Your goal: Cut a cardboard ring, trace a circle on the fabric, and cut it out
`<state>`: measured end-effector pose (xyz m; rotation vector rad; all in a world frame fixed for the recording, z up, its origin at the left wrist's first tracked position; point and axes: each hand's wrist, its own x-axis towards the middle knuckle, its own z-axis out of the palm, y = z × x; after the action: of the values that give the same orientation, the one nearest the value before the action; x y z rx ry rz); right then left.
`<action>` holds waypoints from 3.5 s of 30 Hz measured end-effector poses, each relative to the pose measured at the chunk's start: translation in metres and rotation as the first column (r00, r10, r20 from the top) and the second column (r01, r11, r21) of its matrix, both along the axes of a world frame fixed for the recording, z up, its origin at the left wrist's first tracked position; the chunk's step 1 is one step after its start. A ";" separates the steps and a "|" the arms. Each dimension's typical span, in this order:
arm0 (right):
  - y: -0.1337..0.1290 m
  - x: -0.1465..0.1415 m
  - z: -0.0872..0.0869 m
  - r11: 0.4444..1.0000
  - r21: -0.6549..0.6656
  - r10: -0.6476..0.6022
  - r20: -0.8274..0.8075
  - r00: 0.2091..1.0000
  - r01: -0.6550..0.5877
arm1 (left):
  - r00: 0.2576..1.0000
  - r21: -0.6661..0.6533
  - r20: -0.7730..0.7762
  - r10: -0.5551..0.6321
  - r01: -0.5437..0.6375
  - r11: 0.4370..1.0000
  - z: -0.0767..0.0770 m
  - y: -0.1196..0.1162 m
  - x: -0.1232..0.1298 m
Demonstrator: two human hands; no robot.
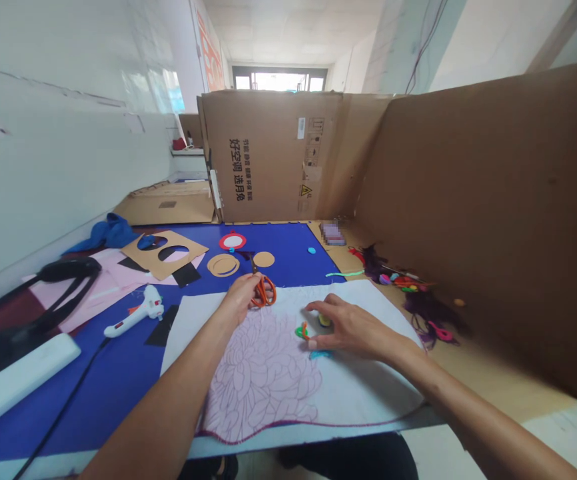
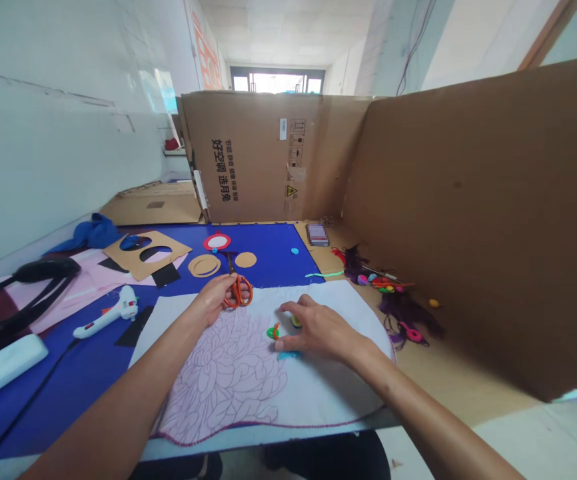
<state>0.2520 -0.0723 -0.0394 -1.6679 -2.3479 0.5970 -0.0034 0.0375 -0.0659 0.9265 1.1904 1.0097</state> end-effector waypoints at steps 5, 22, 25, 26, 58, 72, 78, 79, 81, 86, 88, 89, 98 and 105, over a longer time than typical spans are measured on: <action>-0.005 -0.018 -0.008 0.999 0.045 0.005 -0.014 1.000 -0.004 | 1.000 0.002 0.004 0.005 -0.005 1.000 0.000 0.001 0.000; 0.000 -0.003 -0.017 0.991 0.082 -0.069 -0.330 0.941 0.102 | 1.000 0.003 0.013 -0.015 0.015 1.000 0.000 0.002 -0.001; 0.008 0.012 -0.015 0.981 0.092 -0.129 -0.350 0.928 0.172 | 1.000 -0.002 0.009 -0.011 0.011 1.000 0.000 0.002 -0.002; 0.013 0.022 -0.013 0.975 0.084 -0.165 -0.358 0.919 0.208 | 1.000 -0.001 0.008 -0.010 0.010 1.000 0.000 0.002 -0.002; 0.059 0.121 0.022 0.803 0.419 -0.522 0.152 0.839 0.424 | 0.997 -0.042 0.077 -0.016 0.019 0.999 0.002 0.001 -0.002; 0.115 0.014 -0.012 0.992 0.119 -0.061 0.242 0.968 0.033 | 0.942 -0.055 0.248 0.226 -0.219 0.974 0.032 0.025 -0.046; 0.120 0.012 -0.012 0.985 0.159 -0.114 0.273 0.955 0.072 | 0.933 -0.018 0.286 0.218 -0.222 0.975 0.024 0.033 -0.054; 0.122 0.012 -0.012 0.981 0.172 -0.131 0.270 0.954 0.086 | 0.933 -0.017 0.288 0.214 -0.218 0.976 0.023 0.033 -0.054; 0.127 0.011 -0.013 0.976 0.188 -0.156 0.259 0.953 0.109 | 0.935 -0.023 0.290 0.206 -0.209 0.978 0.022 0.033 -0.053; 0.150 -0.001 -0.011 0.964 0.205 -0.214 0.212 0.954 0.171 | 0.914 -0.059 0.325 0.243 -0.236 0.970 0.025 0.030 -0.052; 0.165 -0.015 -0.008 0.956 0.213 -0.240 0.174 0.955 0.202 | 0.904 -0.060 0.333 0.269 -0.265 0.962 0.026 0.030 -0.052; 0.173 -0.023 -0.007 0.956 0.208 -0.243 0.152 0.958 0.210 | 0.902 -0.060 0.329 0.280 -0.276 0.959 0.027 0.029 -0.051; 0.231 -0.091 -0.014 0.941 0.056 -0.336 0.020 0.942 0.334 | 0.913 -0.091 0.242 0.330 -0.317 0.944 0.033 0.023 -0.049; 0.236 -0.104 -0.019 0.923 -0.044 -0.384 -0.137 0.913 0.382 | 0.926 -0.104 0.212 0.312 -0.296 0.950 0.029 0.024 -0.048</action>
<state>0.1483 0.1635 -0.0579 -1.9498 -1.8480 0.6320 -0.0514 0.0616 -0.0368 0.5617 1.1888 1.2775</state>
